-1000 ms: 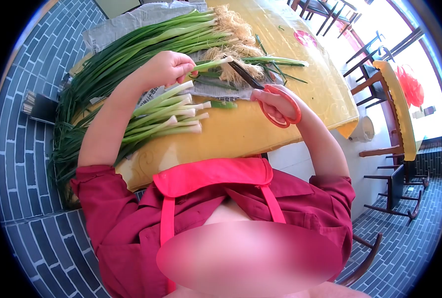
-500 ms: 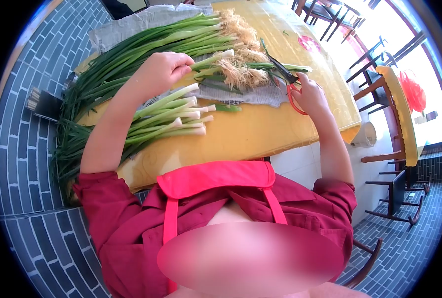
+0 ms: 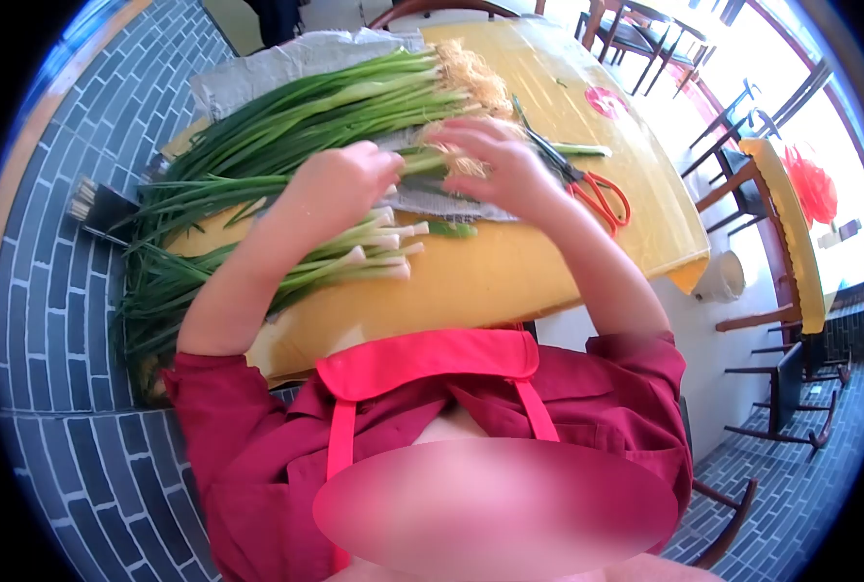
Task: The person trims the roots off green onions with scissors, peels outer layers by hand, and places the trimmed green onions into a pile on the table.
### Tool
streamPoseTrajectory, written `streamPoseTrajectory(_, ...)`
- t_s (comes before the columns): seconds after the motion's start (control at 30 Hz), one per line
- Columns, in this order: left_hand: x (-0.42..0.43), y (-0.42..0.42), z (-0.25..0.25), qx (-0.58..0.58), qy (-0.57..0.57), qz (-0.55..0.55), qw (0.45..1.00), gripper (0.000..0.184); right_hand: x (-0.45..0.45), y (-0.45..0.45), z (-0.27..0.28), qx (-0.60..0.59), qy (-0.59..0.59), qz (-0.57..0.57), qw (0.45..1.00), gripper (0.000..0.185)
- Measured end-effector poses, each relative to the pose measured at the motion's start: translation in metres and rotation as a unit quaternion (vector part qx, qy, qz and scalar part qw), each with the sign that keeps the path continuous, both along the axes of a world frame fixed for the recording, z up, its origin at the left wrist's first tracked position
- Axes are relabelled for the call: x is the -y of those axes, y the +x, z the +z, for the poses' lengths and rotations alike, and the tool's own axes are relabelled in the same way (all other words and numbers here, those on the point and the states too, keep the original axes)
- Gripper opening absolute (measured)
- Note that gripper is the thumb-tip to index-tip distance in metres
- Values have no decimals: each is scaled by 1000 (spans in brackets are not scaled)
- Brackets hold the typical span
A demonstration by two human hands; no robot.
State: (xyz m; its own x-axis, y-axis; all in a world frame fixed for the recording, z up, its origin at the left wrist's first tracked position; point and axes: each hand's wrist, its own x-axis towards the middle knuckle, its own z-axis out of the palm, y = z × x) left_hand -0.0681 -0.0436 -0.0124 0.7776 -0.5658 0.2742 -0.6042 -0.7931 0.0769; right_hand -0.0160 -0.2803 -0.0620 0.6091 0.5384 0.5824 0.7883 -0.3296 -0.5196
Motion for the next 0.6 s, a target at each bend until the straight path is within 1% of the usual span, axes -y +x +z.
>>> streamPoseTrajectory(0.03, -1, -2, 1, 6, -15, -3, 1000, 17, -11, 3, -4, -1, 25, 34, 999, 39)
streamPoseTrajectory(0.13, -8, -7, 1, 23, -52, -21, 998, 16, -21, 8, -1, -156, 21, 34, 987, 24)
streamPoseTrajectory(0.2, -17, -10, 1, 20, -54, 0, 998, 16, -22, 10, 1, -282, 115, 37, 952, 18)
streamPoseTrajectory(0.23, -20, -11, 1, 16, -57, 9, 998, 16, -20, 11, 1, -345, 158, 37, 924, 16)
streamPoseTrajectory(0.37, -35, -16, -2, 18, -31, 24, 999, 16, -12, 20, -10, -334, 128, 27, 934, 16)
streamPoseTrajectory(0.4, -42, -15, -1, 29, 2, 40, 999, 16, -8, 25, -15, -327, 130, 6, 936, 17)
streamPoseTrajectory(0.5, -72, -14, 4, 50, -8, 56, 997, 19, 7, 35, -25, -255, 67, -110, 958, 19)
streamPoseTrajectory(0.57, -93, -17, 8, 59, -12, 61, 996, 16, 14, 41, -33, -259, 70, -134, 954, 20)
streamPoseTrajectory(0.6, -105, -19, 10, 49, -4, 55, 997, 18, 14, 38, -33, -257, 70, -138, 954, 20)
